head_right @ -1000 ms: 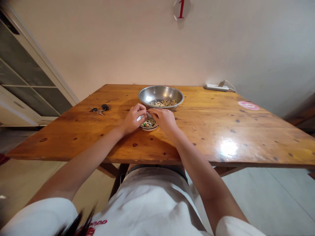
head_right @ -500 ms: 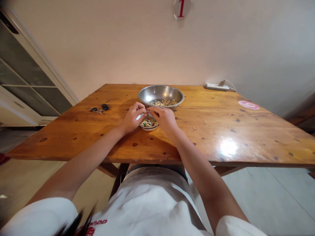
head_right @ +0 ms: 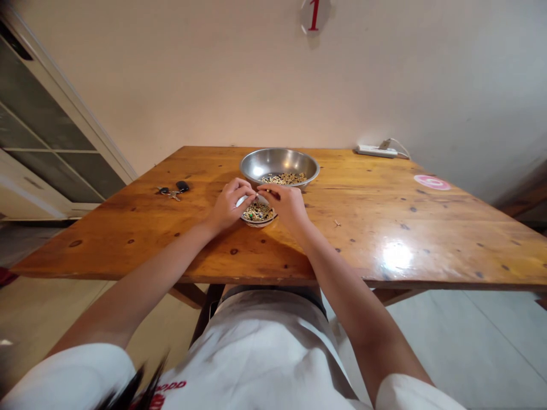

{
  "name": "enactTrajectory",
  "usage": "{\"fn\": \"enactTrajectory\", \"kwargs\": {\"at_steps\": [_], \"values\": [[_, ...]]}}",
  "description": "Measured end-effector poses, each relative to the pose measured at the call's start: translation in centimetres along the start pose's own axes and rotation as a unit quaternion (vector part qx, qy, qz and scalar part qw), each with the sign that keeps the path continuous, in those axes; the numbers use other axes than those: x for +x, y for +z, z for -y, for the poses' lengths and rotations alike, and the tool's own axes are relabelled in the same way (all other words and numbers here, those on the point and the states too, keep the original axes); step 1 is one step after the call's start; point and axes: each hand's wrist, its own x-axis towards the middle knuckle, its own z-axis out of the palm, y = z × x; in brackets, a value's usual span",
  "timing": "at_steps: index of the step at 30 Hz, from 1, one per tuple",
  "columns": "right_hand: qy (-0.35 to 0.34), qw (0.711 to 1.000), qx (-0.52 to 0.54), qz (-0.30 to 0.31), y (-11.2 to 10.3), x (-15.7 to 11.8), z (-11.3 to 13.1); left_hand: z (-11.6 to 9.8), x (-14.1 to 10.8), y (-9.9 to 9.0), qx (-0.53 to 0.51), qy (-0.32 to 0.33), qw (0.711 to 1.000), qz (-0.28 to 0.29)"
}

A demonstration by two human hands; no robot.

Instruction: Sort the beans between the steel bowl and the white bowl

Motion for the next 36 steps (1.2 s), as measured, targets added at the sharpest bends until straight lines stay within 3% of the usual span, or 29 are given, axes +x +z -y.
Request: {"fn": "enactTrajectory", "kwargs": {"at_steps": [5, 23, 27, 30, 36], "values": [[0.035, 0.998, 0.053, -0.030, -0.37, -0.01, 0.36, 0.45, 0.10, 0.11, 0.024, -0.011, 1.000, 0.013], [0.012, 0.999, 0.037, -0.002, -0.25, -0.05, 0.64, 0.40, 0.00, 0.08, 0.020, -0.012, 1.000, 0.021], [0.043, 0.996, 0.084, 0.004, -0.26, -0.01, 0.70, 0.54, -0.03, 0.19, 0.032, -0.011, 0.999, 0.022], [0.103, 0.979, 0.175, 0.033, -0.33, 0.12, 0.73, 0.65, -0.01, 0.31, 0.024, -0.007, 0.999, 0.027], [0.184, 0.910, 0.362, 0.086, -0.20, 0.02, 0.63, 0.39, 0.05, 0.30, 0.014, 0.006, 0.999, 0.045]]}}
